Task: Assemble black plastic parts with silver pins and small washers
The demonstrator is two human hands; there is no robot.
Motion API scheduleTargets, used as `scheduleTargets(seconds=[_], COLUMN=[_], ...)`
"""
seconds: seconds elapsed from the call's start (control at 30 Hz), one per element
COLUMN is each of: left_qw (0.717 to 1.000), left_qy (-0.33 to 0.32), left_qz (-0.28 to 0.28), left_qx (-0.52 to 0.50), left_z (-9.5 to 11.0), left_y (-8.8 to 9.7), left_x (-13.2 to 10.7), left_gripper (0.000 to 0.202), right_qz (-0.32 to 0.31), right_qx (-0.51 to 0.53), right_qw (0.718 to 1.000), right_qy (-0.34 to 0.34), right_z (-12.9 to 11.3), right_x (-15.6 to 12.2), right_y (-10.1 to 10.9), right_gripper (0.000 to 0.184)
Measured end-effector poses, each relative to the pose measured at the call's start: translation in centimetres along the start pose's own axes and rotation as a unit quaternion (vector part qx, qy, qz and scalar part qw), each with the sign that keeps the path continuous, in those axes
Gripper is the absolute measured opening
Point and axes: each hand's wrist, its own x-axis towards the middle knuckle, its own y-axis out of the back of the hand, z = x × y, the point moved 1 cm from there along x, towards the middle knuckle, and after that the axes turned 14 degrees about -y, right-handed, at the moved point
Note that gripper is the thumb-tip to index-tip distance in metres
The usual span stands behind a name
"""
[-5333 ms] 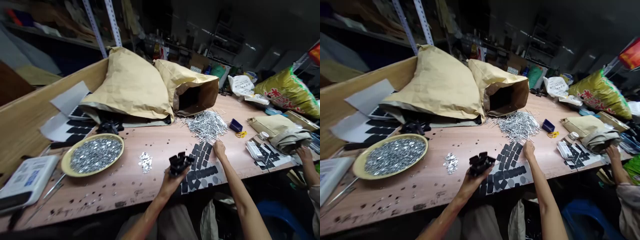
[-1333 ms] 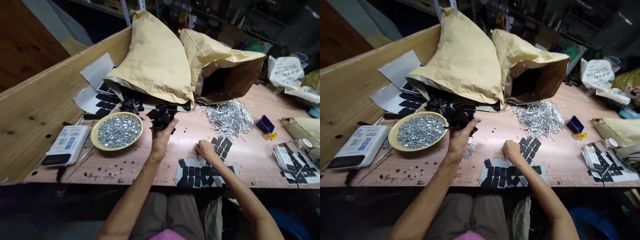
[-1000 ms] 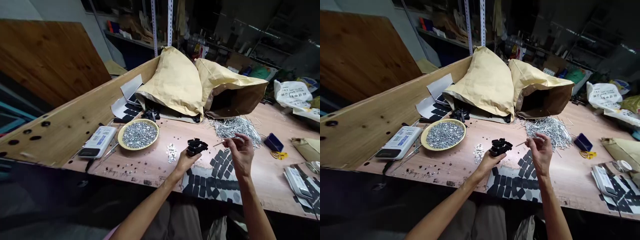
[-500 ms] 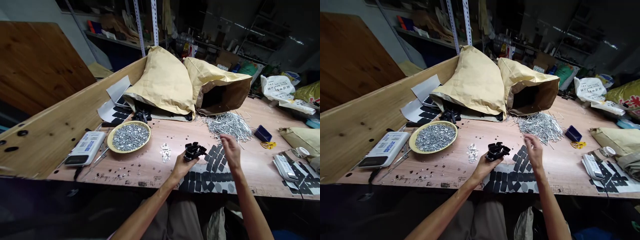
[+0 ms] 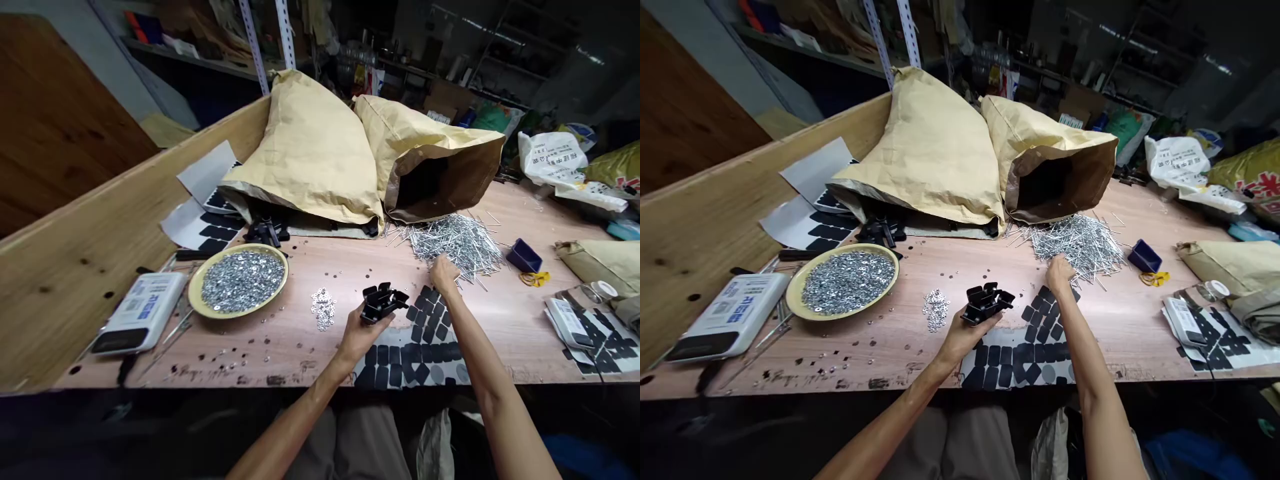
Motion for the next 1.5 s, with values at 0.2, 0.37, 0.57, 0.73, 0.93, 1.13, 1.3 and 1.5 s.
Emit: scheduleTargets(seconds=[0.2, 0.37, 0.57, 0.73, 0.93, 1.13, 1.3, 1.5], left_qw=[0.999, 0.987, 0.971, 0.974, 0.977, 0.982, 0.981, 0.995], left_qy=[-0.027, -0.079, -0.138, -0.114, -0.108, -0.124, -0.13, -0.037], left_qz=[0.009, -0.025, -0.074, -0.09, -0.085, -0.077, -0.083, -0.037], left_qx=[0.045, 0.141, 0.182, 0.172, 0.163, 0.121, 0.117, 0.084], left_z=[-0.2, -0.3, -0.5, 0.1, 0.7, 0.7, 0.5, 0.0], left_y=[0.6, 0.9, -0.3, -1.3, -1.0, -0.4, -0.2, 0.7], left_x=[-0.2, -0.2, -0.6, -0.9, -0.6, -0.8, -0.7, 0.5], left_gripper=[0.028, 0.026, 0.035, 0.04, 0.042, 0.032, 0.033, 0.029], right_qz=[0.001, -0.119, -0.157, -0.14, -0.092, 0.082, 0.059, 0.054], right_qx=[-0.036, 0.064, 0.468, 0.504, 0.429, 0.194, -0.063, 0.018], right_qw=[0.998, 0.989, 0.844, 0.807, 0.834, 0.932, 0.947, 0.943], right_qy=[-0.053, 0.053, 0.209, 0.275, 0.336, 0.295, 0.31, 0.328], right_z=[1.3, 3.7, 3.3, 1.7, 2.3, 2.5, -0.3, -1.9], right_x=[-1.3, -3.4, -9.5, -13.5, -13.3, -6.2, -2.1, -2.0], right_y=[1.7, 4.7, 7.3, 6.0, 4.4, 3.7, 0.2, 0.1], right_gripper=[0.036, 0.064, 0.058, 0.037, 0.029, 0.025, 0.028, 0.023])
